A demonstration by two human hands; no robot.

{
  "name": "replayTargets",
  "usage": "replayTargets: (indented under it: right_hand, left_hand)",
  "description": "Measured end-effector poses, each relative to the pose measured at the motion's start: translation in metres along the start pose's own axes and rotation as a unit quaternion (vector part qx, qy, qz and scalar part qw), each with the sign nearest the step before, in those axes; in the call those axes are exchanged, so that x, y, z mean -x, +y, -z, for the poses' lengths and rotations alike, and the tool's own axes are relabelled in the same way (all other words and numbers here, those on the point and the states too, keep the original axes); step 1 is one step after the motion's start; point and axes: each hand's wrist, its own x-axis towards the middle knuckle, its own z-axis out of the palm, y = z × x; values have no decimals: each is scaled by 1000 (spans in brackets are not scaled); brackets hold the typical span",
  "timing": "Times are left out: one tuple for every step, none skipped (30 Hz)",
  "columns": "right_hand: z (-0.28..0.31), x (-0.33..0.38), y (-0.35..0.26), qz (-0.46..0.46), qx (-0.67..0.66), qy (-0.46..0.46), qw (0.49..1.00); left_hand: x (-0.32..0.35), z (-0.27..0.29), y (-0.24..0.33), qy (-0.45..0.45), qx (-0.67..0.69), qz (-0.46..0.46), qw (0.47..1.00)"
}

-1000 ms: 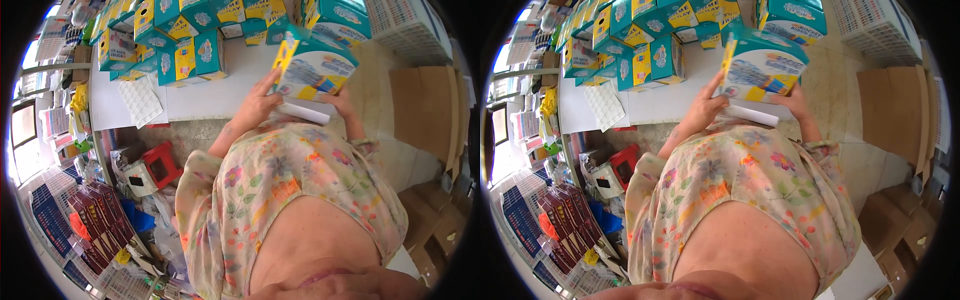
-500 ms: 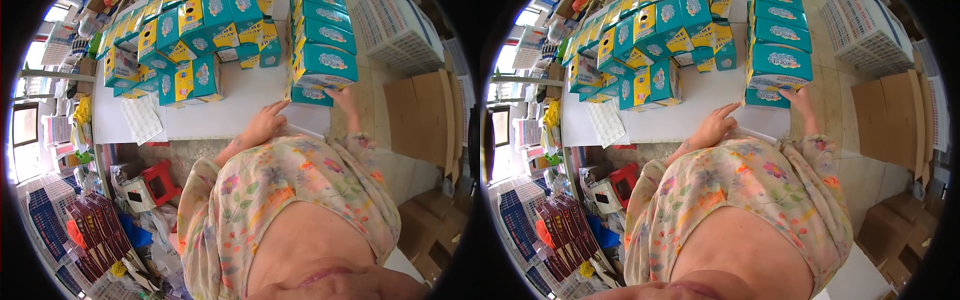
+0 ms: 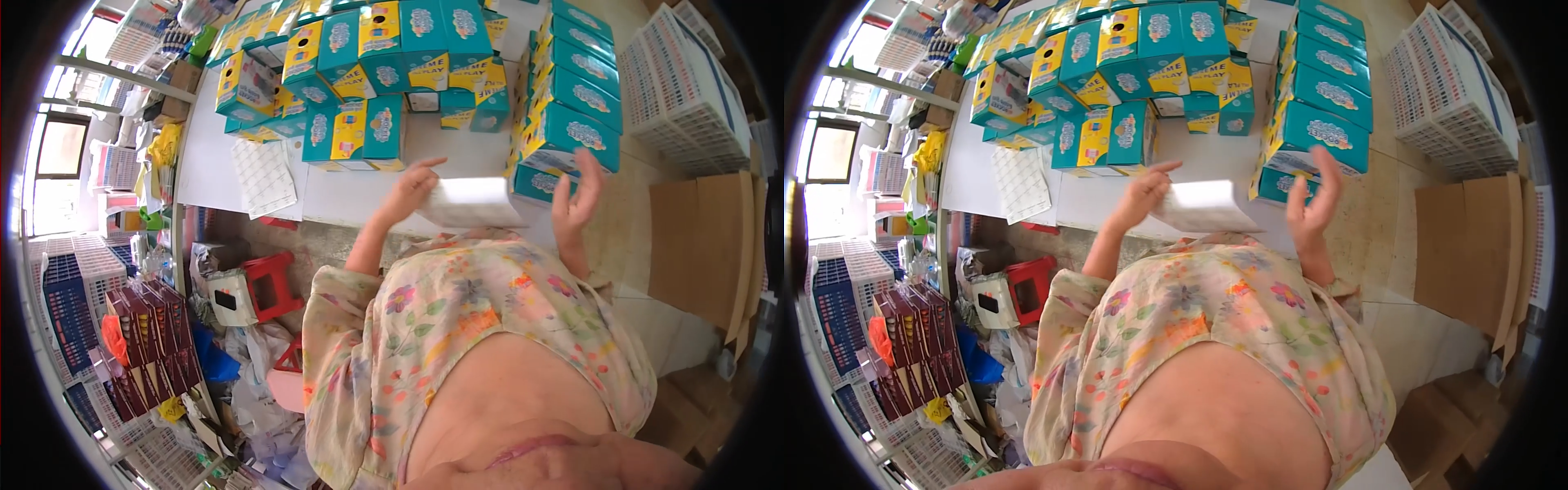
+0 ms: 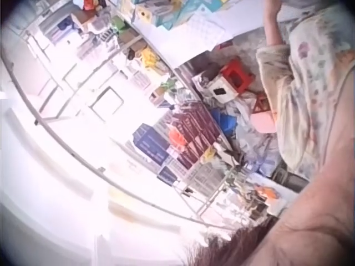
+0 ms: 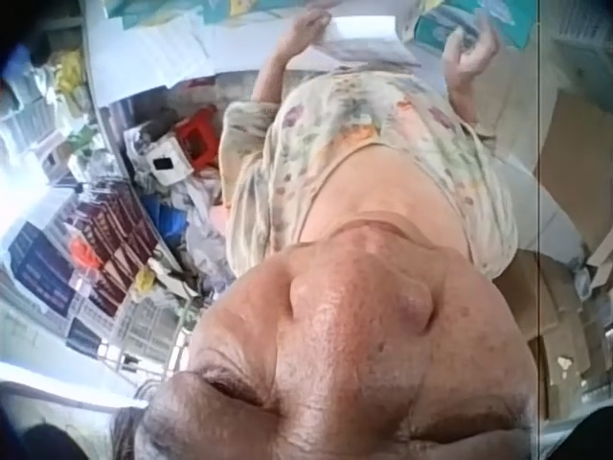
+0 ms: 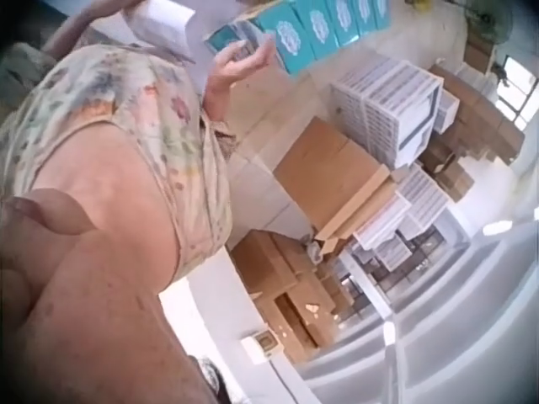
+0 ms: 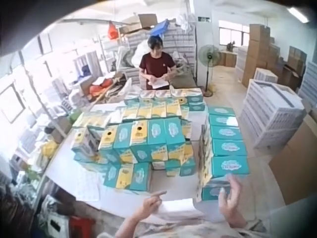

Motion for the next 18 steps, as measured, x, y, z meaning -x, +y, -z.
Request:
replayTargets:
  right_hand:
    - [-13,-8,-6,-33,-47,-61,996]
    - [-27,-16,-12,-65,-95,-122,986]
    - [-48,-22,-9,-100,-160,-124,974]
    - [-69,-29,-5,-98,-165,-125,973]
    - [-88,-34,-1,-135,-205,-117,962]
    - [-103,-40,4,-172,-241,-107,949]
    - [-117,-45,11,-170,-244,-108,949]
    - [-130,-50,19,-198,-220,-87,951]
    - [-142,-55,28,-225,-196,-66,952]
    - [-153,-61,37,-233,-174,-65,955]
    - [-165,-67,51,-231,-176,-66,955]
    - [-177,-74,65,-254,-191,-41,947]
    - [-186,-81,67,-276,-206,-19,939]
    - [-189,-86,68,-275,-206,-20,939]
    - [-189,-98,60,-161,-40,-29,986]
    - [-191,-106,55,-40,127,-36,990]
    - [-198,-108,57,-39,127,-36,990]
    - [-204,-112,59,-16,164,-45,985]
  left_hand:
    - [1,16,-2,24,8,-14,1000]
    - [6,31,-10,55,92,-3,994]
    - [7,47,-7,94,141,33,985]
    - [11,63,-1,140,189,69,970]
    - [13,79,1,187,270,51,943]
    - [14,95,3,231,349,32,907]
    - [18,110,5,259,372,-2,892]
    - [21,123,6,284,394,-36,873]
    - [25,134,7,296,401,-60,865]
    - [31,143,1,298,400,-62,864]
    - [36,152,-10,331,399,-61,853]
    - [36,158,-16,359,400,-58,841]
    - [34,160,-17,387,410,-37,825]
    - [36,163,-23,388,410,-38,825]
    - [37,165,-29,354,414,-42,838]
    - [39,168,-35,319,417,-46,850]
    - [40,167,-42,319,417,-47,849]
    - [39,160,-41,297,447,-55,842]
